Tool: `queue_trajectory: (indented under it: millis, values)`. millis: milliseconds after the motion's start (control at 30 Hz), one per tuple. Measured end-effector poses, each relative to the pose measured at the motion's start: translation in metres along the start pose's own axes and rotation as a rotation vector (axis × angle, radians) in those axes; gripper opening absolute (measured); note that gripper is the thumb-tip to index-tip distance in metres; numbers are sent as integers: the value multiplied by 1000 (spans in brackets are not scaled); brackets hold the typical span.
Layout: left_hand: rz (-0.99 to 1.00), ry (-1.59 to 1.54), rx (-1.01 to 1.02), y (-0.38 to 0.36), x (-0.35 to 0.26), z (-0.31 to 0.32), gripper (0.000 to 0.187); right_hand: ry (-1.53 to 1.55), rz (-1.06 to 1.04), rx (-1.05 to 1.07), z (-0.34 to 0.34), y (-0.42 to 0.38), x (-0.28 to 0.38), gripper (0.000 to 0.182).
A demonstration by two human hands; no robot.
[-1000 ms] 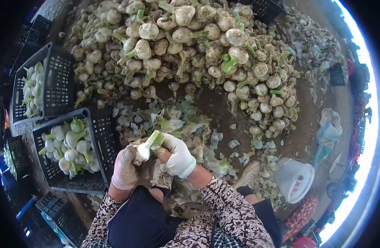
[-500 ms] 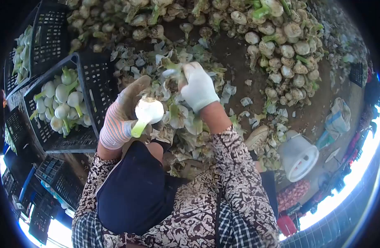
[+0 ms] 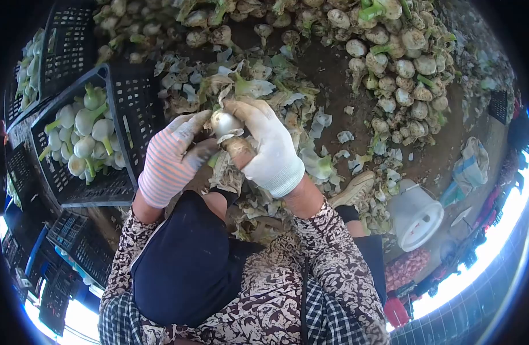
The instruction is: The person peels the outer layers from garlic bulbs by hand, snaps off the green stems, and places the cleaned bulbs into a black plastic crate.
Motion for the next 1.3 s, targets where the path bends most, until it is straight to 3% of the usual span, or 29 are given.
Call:
queue_trajectory:
  millis: [33, 233, 333, 467, 533, 567, 600, 667, 700, 733, 800, 867, 900, 1000, 1033, 1067, 1100, 1167, 1200, 1267, 1300]
  values:
    - [14, 28, -2, 0, 0, 1, 40, -86, -109, 22, -2, 2, 0, 50]
    - [23, 197, -97, 2, -4, 6, 24, -137, -153, 6, -2, -1, -3, 51]
    - [-437, -592, -79, 2, 14, 15, 15, 624, 508, -31, 13, -13, -23, 52]
    - [-360, -483, -170, 4, 29, 28, 13, 914, 565, -9, 34, -16, -51, 62]
    - [-376, -511, -168, 2, 30, 32, 13, 324, 336, 138, 39, -14, -57, 70]
    - [-368, -526, -163, 2, 26, 31, 14, -44, 127, 97, 39, -16, -47, 71]
    - [-357, -540, -158, 3, 23, 31, 14, -107, 84, 96, 37, -16, -41, 70]
    - [-394, -542, -400, 15, 36, 22, 19, 593, 369, 177, 23, -14, -25, 66]
    - [-566, -806, -374, 18, 47, 10, 25, 832, 488, 181, 21, -14, -16, 65]
    - [-647, -763, -498, 21, 58, -1, 32, 1007, 562, 133, 22, -16, -11, 64]
    - [-574, -836, -520, 20, 50, 0, 36, 1356, 712, 0, 24, -21, 0, 63]
    - [-680, -949, -397, 17, 35, 12, 43, 1362, 741, -106, 27, -19, 1, 63]
    - [-711, -930, -255, 13, 36, 14, 34, 1356, 742, -136, 26, -17, 0, 62]
    - [-497, -1135, -343, 13, 10, 21, 46, 1378, 735, -89, 19, -22, -5, 61]
    - [-333, -986, -274, 6, 11, 23, 71, 1448, 745, -70, 19, -26, -11, 59]
    - [-204, -833, -190, 0, 7, 24, 59, 1449, 744, -28, 22, -28, -18, 58]
    - [-169, -896, -98, -1, 10, 27, 51, 1450, 743, 13, 24, -31, -25, 57]
    - [85, -349, -70, 5, 9, 12, 30, 1332, 665, 120, 34, -41, -47, 58]
    - [47, -486, -220, 3, 9, 5, 27, 1214, 586, 182, 42, -46, -63, 60]
    - [-366, -761, -326, 4, 22, -2, 35, 1015, 472, 256, 41, -34, -56, 67]
    - [-549, -1235, -357, 6, 31, 1, 40, 936, 439, 268, 35, -30, -51, 73]
Point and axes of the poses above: each hand's wrist, its own y-axis towards the middle knuckle, its own z-axis out of the palm, x = y × z, the point moved 3 cm from there along y, towards the middle knuckle, and after that the axes turned 5 degrees about -z, right-handed, at the moved point
